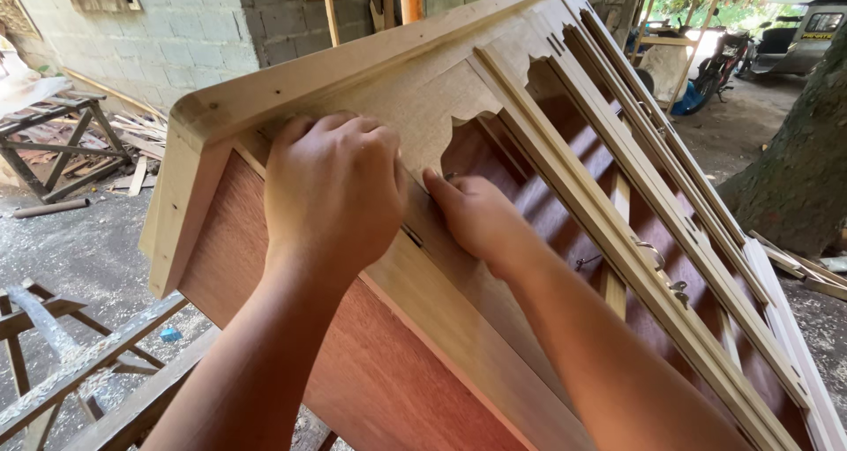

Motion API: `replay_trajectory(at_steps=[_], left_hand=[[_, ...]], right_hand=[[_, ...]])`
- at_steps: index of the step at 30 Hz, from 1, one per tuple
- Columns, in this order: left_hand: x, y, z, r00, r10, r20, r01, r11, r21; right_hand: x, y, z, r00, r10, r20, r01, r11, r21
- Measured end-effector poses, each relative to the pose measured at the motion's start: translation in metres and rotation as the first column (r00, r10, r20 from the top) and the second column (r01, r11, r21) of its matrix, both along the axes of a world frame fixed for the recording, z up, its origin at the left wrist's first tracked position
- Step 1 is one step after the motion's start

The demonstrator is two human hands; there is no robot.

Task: The person sands a wooden cabinet frame with sandpaper, first rubbing the top rail and decorative front panels, then the side stiles and inner frame members. They later kneel to sand the lower base and corner edges of the piece.

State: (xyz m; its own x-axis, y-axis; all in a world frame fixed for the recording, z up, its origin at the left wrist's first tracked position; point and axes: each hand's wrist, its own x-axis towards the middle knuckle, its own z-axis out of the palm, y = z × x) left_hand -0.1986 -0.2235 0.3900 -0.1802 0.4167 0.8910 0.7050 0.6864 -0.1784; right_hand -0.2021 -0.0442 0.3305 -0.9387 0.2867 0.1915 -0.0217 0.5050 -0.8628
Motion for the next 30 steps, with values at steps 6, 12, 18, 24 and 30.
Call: replay_trajectory(at_steps=[6, 12, 18, 24, 30], left_hand=[[-0.003, 0.001, 0.001, 0.998, 0.059, 0.011, -0.058, 0.998, -0.038], [-0.005, 0.002, 0.0, 0.998, 0.055, -0.006, -0.056, 0.997, -0.045], [-0.004, 0.002, 0.001, 0.999, 0.052, -0.006, -0.052, 0.998, -0.037], [-0.003, 0.002, 0.0, 0.999, 0.034, 0.001, -0.034, 0.999, -0.028], [0.0, 0.001, 0.0, 1.0, 0.028, 0.01, -0.028, 1.0, -0.014]], right_hand=[[0.038, -0.023, 0.001, 0.923, -0.009, -0.385, 0.198, 0.868, 0.455], [0.029, -0.018, 0.013, 0.975, 0.001, -0.222, 0.08, 0.93, 0.359], [-0.002, -0.023, -0.019, 0.94, -0.071, -0.334, 0.167, 0.949, 0.267], [-0.006, -0.013, -0.035, 0.936, -0.065, -0.346, 0.046, 0.997, -0.064], [-0.005, 0.0, -0.022, 0.977, 0.153, -0.152, -0.213, 0.79, -0.575]])
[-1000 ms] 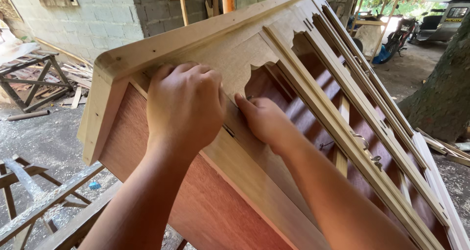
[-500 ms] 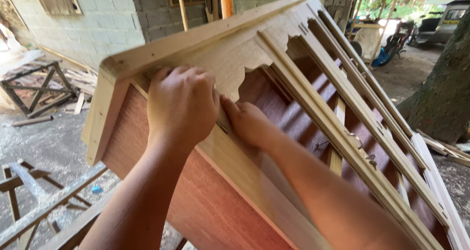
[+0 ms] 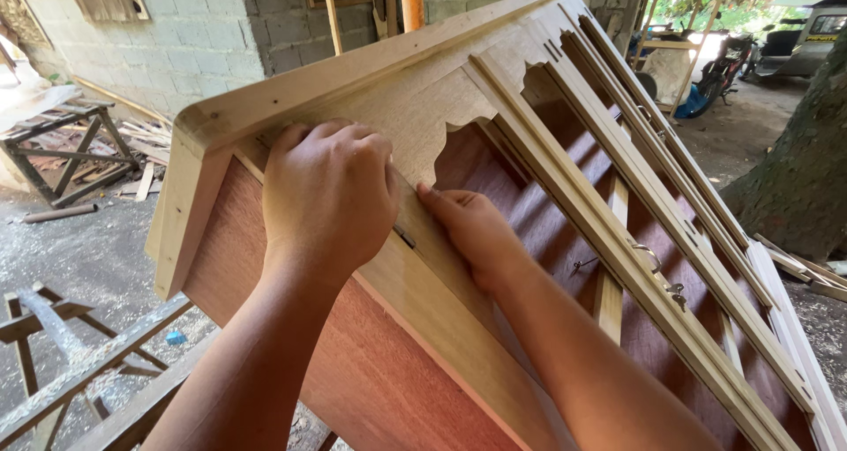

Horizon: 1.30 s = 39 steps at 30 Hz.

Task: The person sands a wooden cabinet frame with sandpaper, first rubbing the top rail and decorative front panels, then the side stiles and inner frame members. They later kneel to sand the lower base and corner edges of the piece.

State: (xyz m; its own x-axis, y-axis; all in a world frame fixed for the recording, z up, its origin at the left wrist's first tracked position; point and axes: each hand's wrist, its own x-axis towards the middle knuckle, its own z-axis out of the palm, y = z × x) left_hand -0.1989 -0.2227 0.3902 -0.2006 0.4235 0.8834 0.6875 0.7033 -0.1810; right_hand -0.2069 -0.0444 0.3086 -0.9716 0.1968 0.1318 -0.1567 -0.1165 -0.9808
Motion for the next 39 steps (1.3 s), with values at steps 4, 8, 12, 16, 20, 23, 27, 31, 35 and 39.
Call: replay_trajectory(at_steps=[4, 8, 12, 16, 20, 23, 27, 31, 35, 39], left_hand=[[0.001, 0.0, 0.0, 1.0, -0.009, -0.003, 0.009, 1.0, 0.011], [0.001, 0.001, 0.0, 1.0, -0.002, -0.001, 0.002, 1.0, 0.016], [0.0, 0.002, 0.0, 1.0, 0.0, -0.018, 0.0, 1.0, 0.031], [-0.002, 0.002, 0.0, 1.0, -0.006, -0.03, 0.007, 1.0, 0.022], [-0.002, 0.002, 0.0, 1.0, -0.001, -0.014, 0.001, 1.0, 0.016], [-0.001, 0.002, 0.0, 1.0, -0.008, -0.018, 0.008, 1.0, 0.019], [0.0, 0.002, 0.0, 1.0, -0.004, -0.02, 0.004, 1.0, 0.01], [-0.001, 0.003, 0.001, 1.0, -0.006, -0.03, 0.007, 1.0, 0.021], [-0.001, 0.003, 0.001, 1.0, 0.016, -0.019, -0.015, 1.0, 0.005], [0.001, 0.002, 0.0, 1.0, 0.016, -0.005, -0.016, 1.0, -0.002]], right_hand=[[0.001, 0.001, -0.005, 0.997, -0.05, -0.064, 0.053, 0.998, 0.041], [0.012, 0.0, -0.02, 0.819, -0.292, -0.494, 0.511, 0.762, 0.398], [0.023, 0.008, -0.021, 0.87, -0.314, -0.379, 0.4, 0.9, 0.172], [0.022, 0.016, -0.002, 0.987, -0.055, -0.151, 0.075, 0.989, 0.128], [0.009, 0.006, 0.014, 0.975, -0.21, 0.071, 0.119, 0.767, 0.63], [0.001, -0.007, 0.019, 0.981, -0.183, 0.071, 0.111, 0.815, 0.568], [0.019, -0.022, 0.005, 0.873, -0.242, -0.423, 0.484, 0.537, 0.691], [0.033, -0.023, 0.006, 0.791, -0.2, -0.578, 0.577, 0.557, 0.597], [0.012, -0.02, 0.021, 0.966, -0.257, -0.025, 0.205, 0.701, 0.683], [0.01, -0.022, 0.003, 0.867, -0.233, -0.441, 0.491, 0.555, 0.671]])
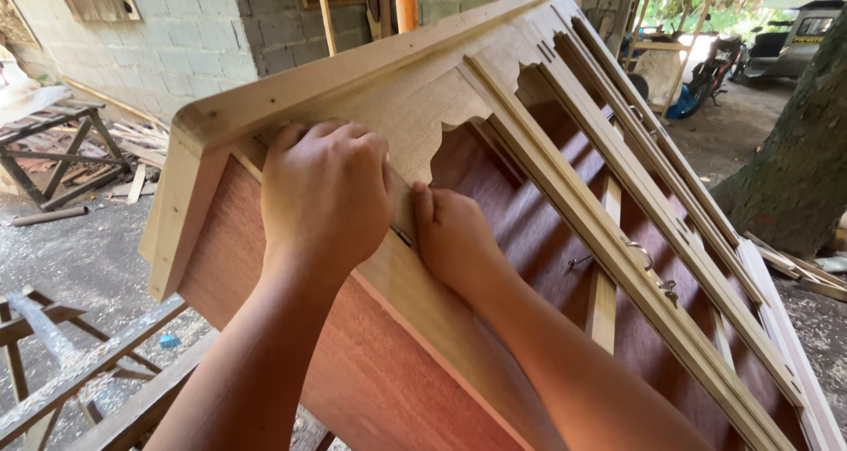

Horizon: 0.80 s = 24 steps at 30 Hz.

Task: The person sands a wooden cabinet frame with sandpaper, first rubbing the top rail and decorative front panels, then the side stiles and inner frame members. They later kneel to sand the lower base and corner edges of the piece.

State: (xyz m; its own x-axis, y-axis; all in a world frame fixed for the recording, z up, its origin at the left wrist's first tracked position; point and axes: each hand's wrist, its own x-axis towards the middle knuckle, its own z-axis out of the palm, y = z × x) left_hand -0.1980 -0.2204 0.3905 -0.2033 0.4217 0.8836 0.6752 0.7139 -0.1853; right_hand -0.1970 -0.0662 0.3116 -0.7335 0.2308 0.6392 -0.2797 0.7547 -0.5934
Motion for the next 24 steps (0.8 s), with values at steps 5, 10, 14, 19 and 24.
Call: replay_trajectory(at_steps=[5, 10, 14, 19, 24], left_hand=[[0.001, 0.001, 0.0, 1.0, -0.027, -0.004, 0.027, 0.999, 0.031], [-0.001, 0.0, -0.001, 1.0, -0.024, -0.003, 0.024, 0.999, 0.024], [-0.003, 0.0, 0.0, 1.0, -0.021, -0.005, 0.021, 1.0, -0.002], [-0.001, 0.001, 0.0, 1.0, -0.019, -0.01, 0.019, 1.0, 0.007], [0.001, 0.001, 0.001, 0.999, -0.038, 0.004, 0.038, 0.999, 0.021]], right_hand=[[0.018, 0.006, -0.016, 0.981, -0.071, -0.182, 0.053, 0.993, -0.104], [0.031, 0.01, -0.001, 0.997, -0.023, 0.07, 0.038, 0.973, -0.227], [0.021, -0.004, 0.013, 0.985, 0.173, -0.022, -0.174, 0.979, -0.108], [0.003, -0.002, 0.02, 0.965, 0.201, 0.168, -0.135, 0.93, -0.342], [-0.011, 0.017, 0.002, 0.995, 0.081, -0.064, -0.091, 0.981, -0.172]])
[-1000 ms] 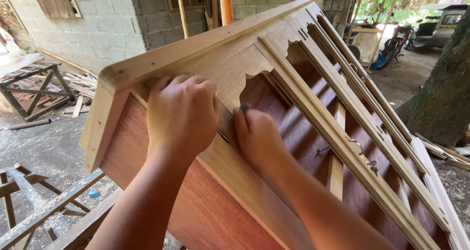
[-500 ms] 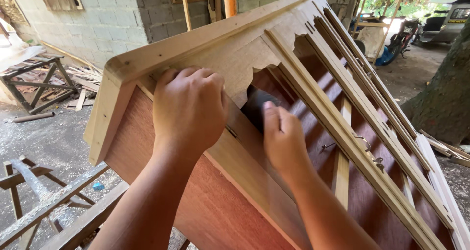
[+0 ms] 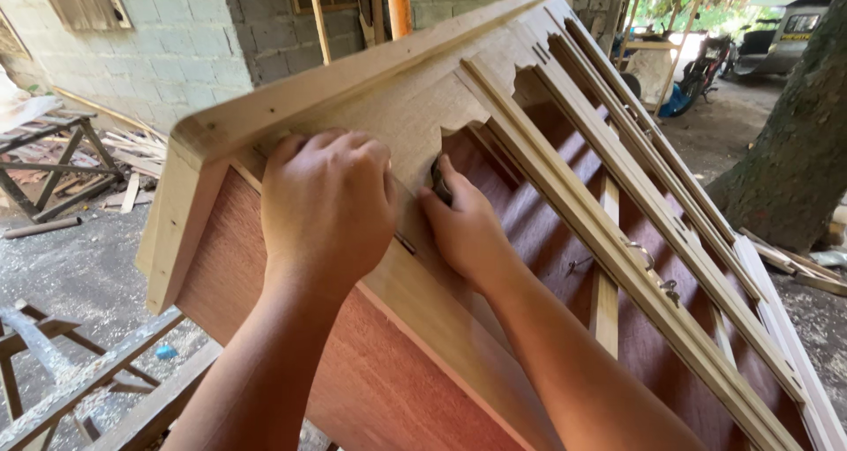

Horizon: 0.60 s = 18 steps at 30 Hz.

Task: The person sands a wooden cabinet frame with sandpaper, first rubbing the top rail and decorative front panels, then the side stiles and inner frame members. They later kneel to sand the lower base and corner edges of the piece.

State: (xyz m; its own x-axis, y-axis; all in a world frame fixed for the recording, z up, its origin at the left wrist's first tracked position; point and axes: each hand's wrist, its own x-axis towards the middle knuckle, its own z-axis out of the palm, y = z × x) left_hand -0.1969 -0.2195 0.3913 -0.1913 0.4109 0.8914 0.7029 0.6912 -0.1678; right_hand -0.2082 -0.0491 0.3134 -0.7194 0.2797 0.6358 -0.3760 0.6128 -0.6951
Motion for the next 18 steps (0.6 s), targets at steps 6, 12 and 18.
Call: replay_trajectory(at_steps=[6, 12, 18], left_hand=[[0.0, 0.0, 0.0, 1.0, 0.022, -0.014, -0.022, 1.0, -0.008], [0.003, 0.0, 0.001, 1.0, 0.0, -0.019, 0.0, 1.0, 0.02], [0.003, 0.0, 0.001, 0.999, 0.0, -0.037, 0.0, 1.0, 0.006]], right_hand=[[-0.036, 0.001, 0.007, 0.993, -0.118, 0.009, 0.119, 0.989, -0.093], [-0.014, -0.009, 0.0, 0.985, -0.168, 0.049, 0.166, 0.985, 0.036], [-0.061, -0.001, -0.004, 0.995, -0.088, -0.048, 0.087, 0.996, -0.009]])
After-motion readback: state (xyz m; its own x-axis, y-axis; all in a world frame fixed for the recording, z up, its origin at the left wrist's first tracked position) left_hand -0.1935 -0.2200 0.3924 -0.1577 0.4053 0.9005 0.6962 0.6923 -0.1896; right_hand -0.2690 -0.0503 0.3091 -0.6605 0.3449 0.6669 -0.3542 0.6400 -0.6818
